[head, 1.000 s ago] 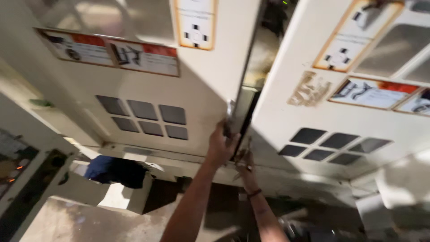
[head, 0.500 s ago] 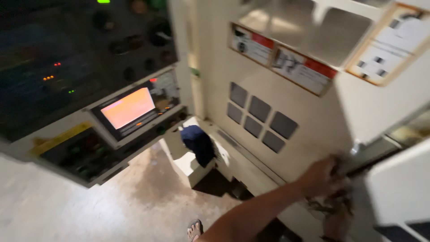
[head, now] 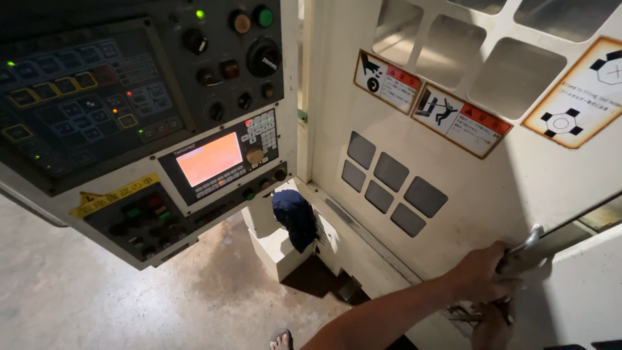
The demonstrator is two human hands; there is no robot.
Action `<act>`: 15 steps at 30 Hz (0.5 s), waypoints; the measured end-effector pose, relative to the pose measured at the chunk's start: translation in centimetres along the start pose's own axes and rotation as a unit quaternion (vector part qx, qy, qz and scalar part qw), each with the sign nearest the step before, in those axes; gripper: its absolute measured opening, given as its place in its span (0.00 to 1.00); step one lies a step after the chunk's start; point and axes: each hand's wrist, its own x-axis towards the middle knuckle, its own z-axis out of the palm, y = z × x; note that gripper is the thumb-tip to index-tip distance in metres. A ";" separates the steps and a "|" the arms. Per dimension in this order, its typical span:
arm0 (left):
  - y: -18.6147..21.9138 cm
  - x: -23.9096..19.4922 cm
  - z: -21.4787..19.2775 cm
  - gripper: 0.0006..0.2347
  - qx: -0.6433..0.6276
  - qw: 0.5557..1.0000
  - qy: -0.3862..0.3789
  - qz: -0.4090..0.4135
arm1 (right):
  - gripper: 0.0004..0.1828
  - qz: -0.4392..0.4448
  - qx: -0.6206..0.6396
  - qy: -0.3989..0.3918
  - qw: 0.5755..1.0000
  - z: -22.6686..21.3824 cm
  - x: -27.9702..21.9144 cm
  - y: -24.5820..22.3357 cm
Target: The person opens the doors of a large industrial machine, reaches inside to adjust or inspect internal components, then closes the doors. The person also handles a cloth and metal rods from a nearby green container.
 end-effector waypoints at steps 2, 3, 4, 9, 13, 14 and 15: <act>-0.3 0.0 0.1 0.31 -0.009 1.000 -0.008 -0.019 | 0.16 -0.044 0.079 -0.030 0.995 0.3 -0.3 0.4; -0.5 0.0 0.0 0.30 -0.012 1.000 -0.011 -0.026 | 0.17 -0.066 0.119 -0.047 0.990 0.6 -0.2 0.5; -0.6 0.0 0.0 0.30 -0.016 1.000 -0.006 -0.022 | 0.15 -0.084 0.100 -0.054 0.990 0.8 -0.3 0.6; -0.5 -0.2 -0.1 0.30 -0.045 0.999 0.008 0.007 | 0.16 -0.136 0.076 -0.031 0.987 1.8 -0.5 1.0; -0.9 -0.1 -0.1 0.29 -0.044 0.999 -0.020 -0.017 | 0.19 -0.098 0.091 -0.061 0.989 1.7 -1.1 1.7; -1.0 -0.1 -0.1 0.30 -0.030 0.999 -0.016 -0.007 | 0.20 -0.099 0.085 -0.066 0.989 1.6 -1.2 1.9; -1.1 0.1 -0.1 0.30 -0.015 1.000 -0.011 0.006 | 0.20 -0.099 0.083 -0.071 0.989 1.7 -1.2 1.9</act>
